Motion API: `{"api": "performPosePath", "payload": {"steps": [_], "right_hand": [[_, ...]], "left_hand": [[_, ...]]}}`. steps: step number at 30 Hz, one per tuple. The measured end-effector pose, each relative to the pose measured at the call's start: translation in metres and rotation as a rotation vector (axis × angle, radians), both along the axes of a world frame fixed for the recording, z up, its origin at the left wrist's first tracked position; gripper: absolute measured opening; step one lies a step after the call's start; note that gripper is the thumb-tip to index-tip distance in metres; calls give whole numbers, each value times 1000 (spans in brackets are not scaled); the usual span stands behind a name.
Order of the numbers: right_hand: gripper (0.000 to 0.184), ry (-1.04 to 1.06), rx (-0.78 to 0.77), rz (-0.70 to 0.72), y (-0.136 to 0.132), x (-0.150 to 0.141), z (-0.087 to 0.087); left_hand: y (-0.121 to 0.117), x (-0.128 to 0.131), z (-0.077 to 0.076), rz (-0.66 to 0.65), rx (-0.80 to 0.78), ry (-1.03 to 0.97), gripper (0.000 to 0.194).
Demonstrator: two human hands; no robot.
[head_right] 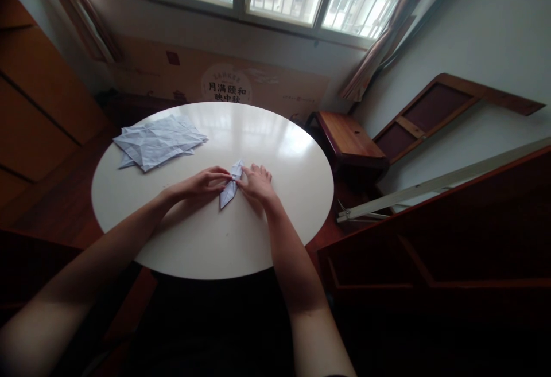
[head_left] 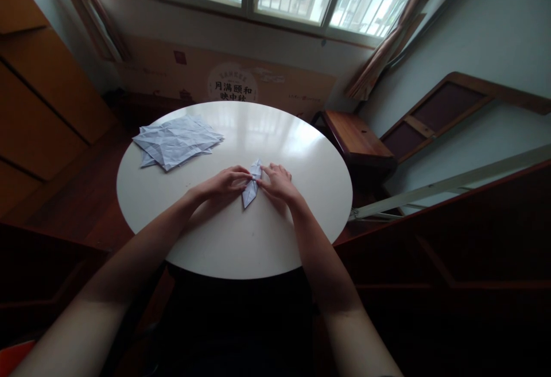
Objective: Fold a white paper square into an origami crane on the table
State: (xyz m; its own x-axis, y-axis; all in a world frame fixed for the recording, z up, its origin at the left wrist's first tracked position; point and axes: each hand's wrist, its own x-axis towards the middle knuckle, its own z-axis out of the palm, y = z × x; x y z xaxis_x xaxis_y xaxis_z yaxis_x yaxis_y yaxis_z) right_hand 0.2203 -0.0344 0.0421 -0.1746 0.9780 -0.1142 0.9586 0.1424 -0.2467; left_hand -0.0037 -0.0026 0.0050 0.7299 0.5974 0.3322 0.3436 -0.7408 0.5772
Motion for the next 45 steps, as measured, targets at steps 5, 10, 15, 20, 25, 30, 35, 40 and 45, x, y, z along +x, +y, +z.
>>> {"api": "performPosePath", "payload": {"steps": [5, 10, 15, 20, 25, 30, 35, 40, 45], "right_hand": [[62, 9, -5, -6, -1, 0, 1], [62, 16, -4, -10, -1, 0, 0], [62, 10, -5, -3, 0, 1, -1], [61, 12, -2, 4, 0, 1, -1], [62, 14, -7, -1, 0, 1, -1], [61, 13, -7, 0, 0, 0, -1], [61, 7, 1, 3, -1, 0, 0], [61, -3, -3, -2, 0, 0, -2], [61, -1, 1, -1, 0, 0, -1]], "left_hand": [[0, 1, 1, 6, 26, 5, 38], [-1, 1, 0, 11, 33, 10, 37], [-1, 1, 1, 15, 28, 7, 36], [-2, 1, 1, 15, 35, 11, 36], [-2, 1, 2, 18, 36, 3, 36], [-1, 1, 2, 23, 22, 29, 38], [-2, 1, 2, 20, 16, 27, 38], [-2, 1, 2, 16, 19, 19, 38], [-1, 1, 1, 23, 27, 22, 39]]}}
